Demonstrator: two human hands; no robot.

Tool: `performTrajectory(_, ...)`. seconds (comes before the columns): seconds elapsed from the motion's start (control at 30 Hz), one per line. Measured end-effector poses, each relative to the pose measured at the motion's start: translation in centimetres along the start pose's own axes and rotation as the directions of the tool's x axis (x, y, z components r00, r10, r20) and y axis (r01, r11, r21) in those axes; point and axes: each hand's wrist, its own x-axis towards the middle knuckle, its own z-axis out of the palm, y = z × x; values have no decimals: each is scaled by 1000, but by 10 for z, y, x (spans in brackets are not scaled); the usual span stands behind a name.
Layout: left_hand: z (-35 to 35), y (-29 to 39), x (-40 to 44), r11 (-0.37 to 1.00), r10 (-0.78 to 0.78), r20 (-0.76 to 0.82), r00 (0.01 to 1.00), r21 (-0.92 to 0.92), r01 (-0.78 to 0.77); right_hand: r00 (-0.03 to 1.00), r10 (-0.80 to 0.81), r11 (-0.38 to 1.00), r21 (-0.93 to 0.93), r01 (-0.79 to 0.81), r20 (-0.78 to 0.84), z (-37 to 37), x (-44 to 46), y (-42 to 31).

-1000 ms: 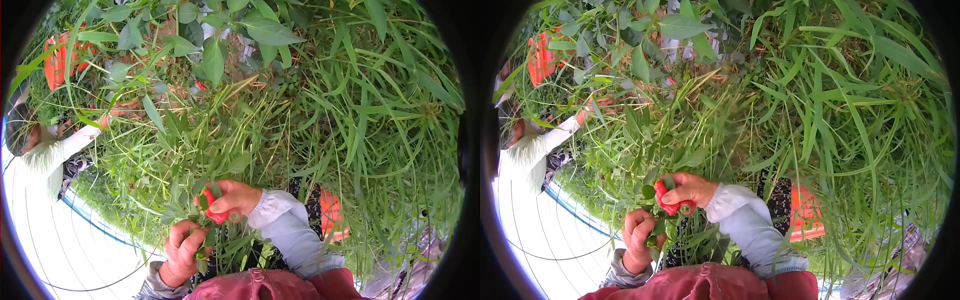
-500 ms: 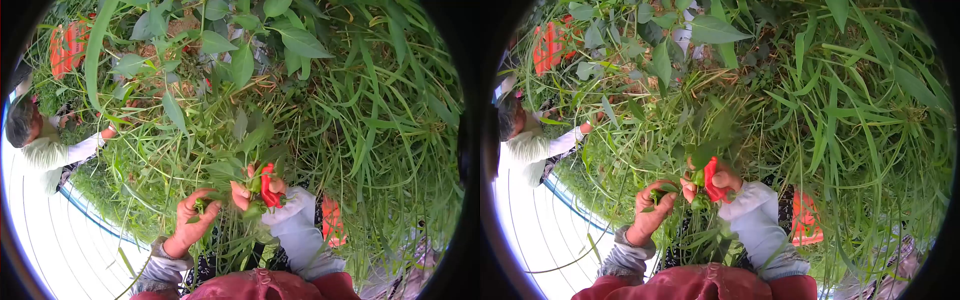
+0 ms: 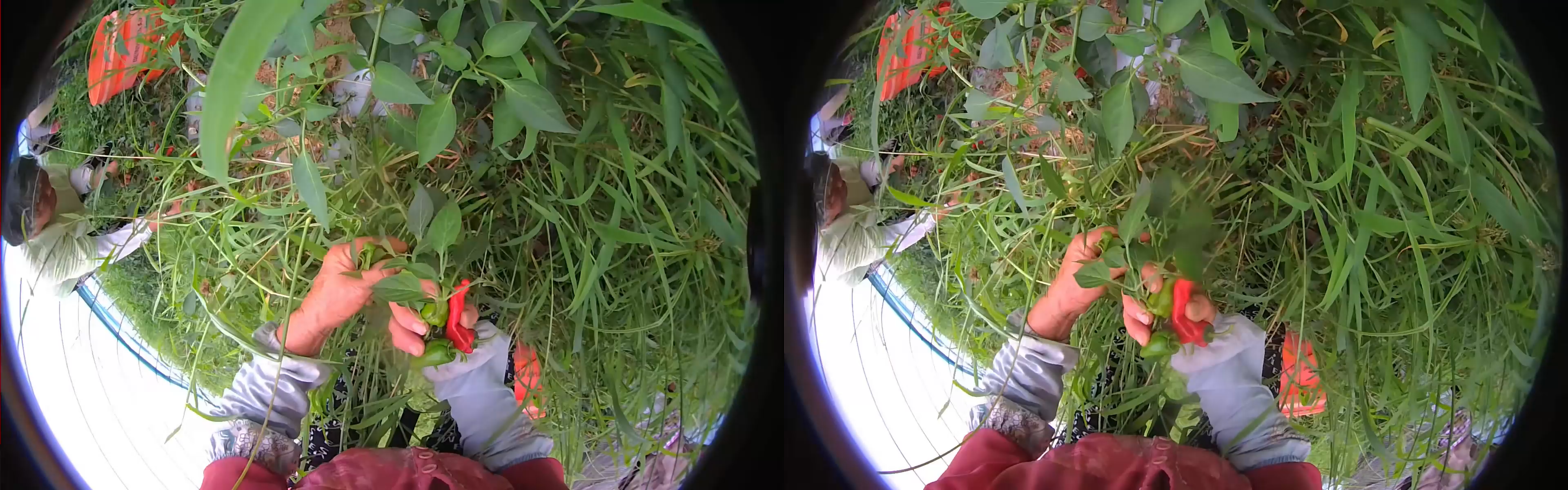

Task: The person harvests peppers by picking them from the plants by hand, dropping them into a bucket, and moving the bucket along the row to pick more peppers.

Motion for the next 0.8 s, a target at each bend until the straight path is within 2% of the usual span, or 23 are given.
performTrajectory(0.03,2,2,5,987,-122,142,982,-88,135,1000,-2,1000,-11,2,4,0,1,0)
performTrajectory(0.07,-5,-1,13,979,-180,237,955,-45,196,1000,-16,999,-38,15,-15,0,0,2)
performTrajectory(0.1,-6,-4,16,980,-177,246,953,-42,192,999,-31,998,-63,29,-34,0,-2,3)
performTrajectory(0.17,-10,-11,20,965,-235,371,898,-20,261,998,-42,995,-93,38,-38,0,-5,4)
performTrajectory(0.2,-13,-14,21,983,-157,415,896,-16,180,997,-55,996,-79,50,-58,2,-5,4)
performTrajectory(0.23,-12,-16,18,985,-150,415,897,-10,170,995,-65,996,-66,61,-74,3,-4,5)
performTrajectory(0.3,-4,-15,11,975,144,387,911,103,-198,996,-79,996,-55,77,-29,3,-2,6)
performTrajectory(0.33,-7,-27,18,776,352,465,812,341,-531,995,-67,995,-75,61,-71,6,-2,5)
performTrajectory(0.37,-6,-27,12,768,357,468,809,346,-539,992,-55,995,-94,44,-113,9,-2,5)
performTrajectory(0.4,-4,-26,1,772,307,434,847,407,-488,969,-174,980,-125,154,-174,11,-4,11)
performTrajectory(0.47,1,-30,-12,766,265,396,879,467,-441,979,-132,989,-92,119,-155,19,1,8)
performTrajectory(0.5,3,-34,-16,894,130,276,952,383,-233,984,-97,994,-56,90,-148,21,3,6)
performTrajectory(0.53,5,-39,-20,964,-31,167,985,265,-14,985,-95,994,-60,87,-142,18,2,7)
performTrajectory(0.57,4,-54,-20,963,-25,164,986,267,-21,984,-134,991,-39,130,-117,12,0,10)
performTrajectory(0.63,8,-59,-12,923,183,-13,983,347,-168,982,-167,986,-19,166,-92,6,0,9)
performTrajectory(0.67,1,-57,-15,938,18,93,995,342,-49,995,-98,995,-18,98,-15,5,0,5)
performTrajectory(0.7,0,-55,-13,939,22,86,996,340,-50,998,-26,999,-22,28,59,4,0,1)
performTrajectory(0.73,4,-52,-11,756,333,107,937,563,-333,996,-48,999,-4,48,75,5,-2,1)
performTrajectory(0.77,6,-48,-9,441,588,205,783,729,-523,996,-42,999,-2,42,73,9,-4,1)
performTrajectory(0.8,9,-35,-8,418,630,228,742,706,-571,996,-83,995,54,85,-28,17,-5,2)
